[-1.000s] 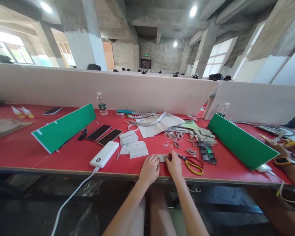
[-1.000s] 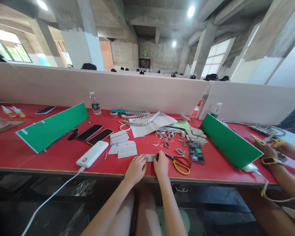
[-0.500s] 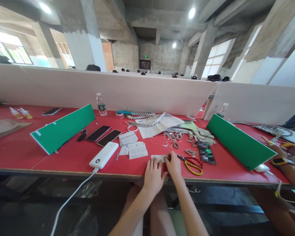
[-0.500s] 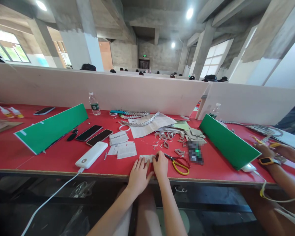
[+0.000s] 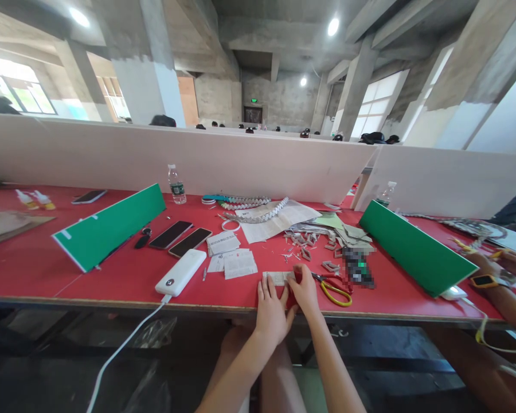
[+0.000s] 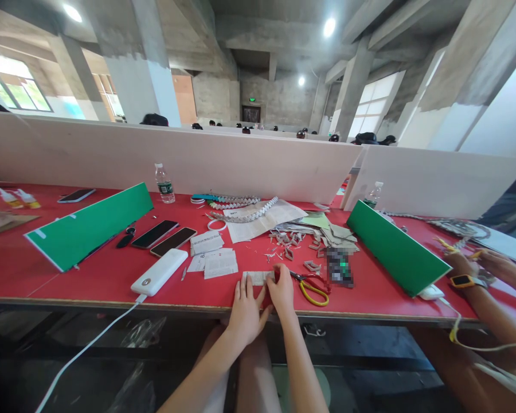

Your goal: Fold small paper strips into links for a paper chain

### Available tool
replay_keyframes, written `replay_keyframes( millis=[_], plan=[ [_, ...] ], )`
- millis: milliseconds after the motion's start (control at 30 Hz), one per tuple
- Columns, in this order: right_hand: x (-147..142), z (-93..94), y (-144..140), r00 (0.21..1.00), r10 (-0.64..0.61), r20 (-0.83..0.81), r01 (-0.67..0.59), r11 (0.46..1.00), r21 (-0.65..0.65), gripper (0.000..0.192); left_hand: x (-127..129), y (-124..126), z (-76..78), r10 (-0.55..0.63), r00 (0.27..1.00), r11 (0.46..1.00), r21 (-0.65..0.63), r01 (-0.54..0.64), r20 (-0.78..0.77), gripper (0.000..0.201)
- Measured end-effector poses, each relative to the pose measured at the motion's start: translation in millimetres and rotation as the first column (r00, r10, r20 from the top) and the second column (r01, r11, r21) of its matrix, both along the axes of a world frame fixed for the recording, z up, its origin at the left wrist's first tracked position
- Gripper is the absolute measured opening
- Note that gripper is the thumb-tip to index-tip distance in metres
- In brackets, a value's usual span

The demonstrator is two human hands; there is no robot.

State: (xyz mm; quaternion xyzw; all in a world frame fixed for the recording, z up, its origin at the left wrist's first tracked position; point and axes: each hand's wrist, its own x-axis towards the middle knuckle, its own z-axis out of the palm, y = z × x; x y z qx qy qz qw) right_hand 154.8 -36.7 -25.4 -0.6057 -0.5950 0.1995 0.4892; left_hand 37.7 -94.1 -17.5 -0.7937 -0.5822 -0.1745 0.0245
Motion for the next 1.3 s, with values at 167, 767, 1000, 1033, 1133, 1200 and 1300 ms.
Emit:
replay_keyframes(
  millis=[167, 767, 1000, 1033, 1133, 1200, 1300],
  plan=[
    [6.4, -3.2, 1.2, 0.992, 0.117, 0.038, -0.118, 0.993, 0.029, 0.026, -1.7, -0.1, 0.6, -0.010, 1.000, 1.000, 0.004, 0.010, 0.015, 0.056],
    [16.9, -5.3, 2.8, 0.987, 0.159, 0.015, -0.160, 0.986, 0.045, 0.046, -0.7, 5.7, 0.0, 0.054, 0.999, 0.998, 0.040, -0.054, 0.004, 0.039],
    [11.3, -2.1, -1.6, 0.978, 0.202, -0.049, -0.199, 0.977, 0.075, 0.033, -0.3, 4.7, 6.1, 0.052, 0.999, 0.998, 0.038, -0.052, -0.001, 0.039],
    [11.4, -0.3, -4.7, 0.983, 0.165, -0.080, -0.156, 0.982, 0.104, 0.032, -0.2, 4.4, 6.6, 0.055, 0.999, 0.997, 0.049, -0.055, 0.000, 0.038],
    [28.2, 8.5, -16.9, 0.983, -0.135, -0.124, 0.160, 0.964, 0.215, 0.040, 0.1, 4.4, 6.7, 0.058, 0.998, 0.996, 0.075, -0.058, -0.001, 0.038],
    [56.1, 15.4, -23.2, 0.905, -0.425, -0.023, 0.413, 0.864, 0.287, 0.049, 0.3, 4.8, 5.7, 0.054, 0.999, 0.995, 0.082, -0.054, 0.003, 0.037],
    [109.6, 20.1, -22.9, 0.781, -0.608, 0.139, 0.561, 0.783, 0.269, 0.060, 1.2, 5.2, 3.8, 0.057, 0.998, 0.994, 0.093, -0.058, 0.018, 0.038]
  ],
)
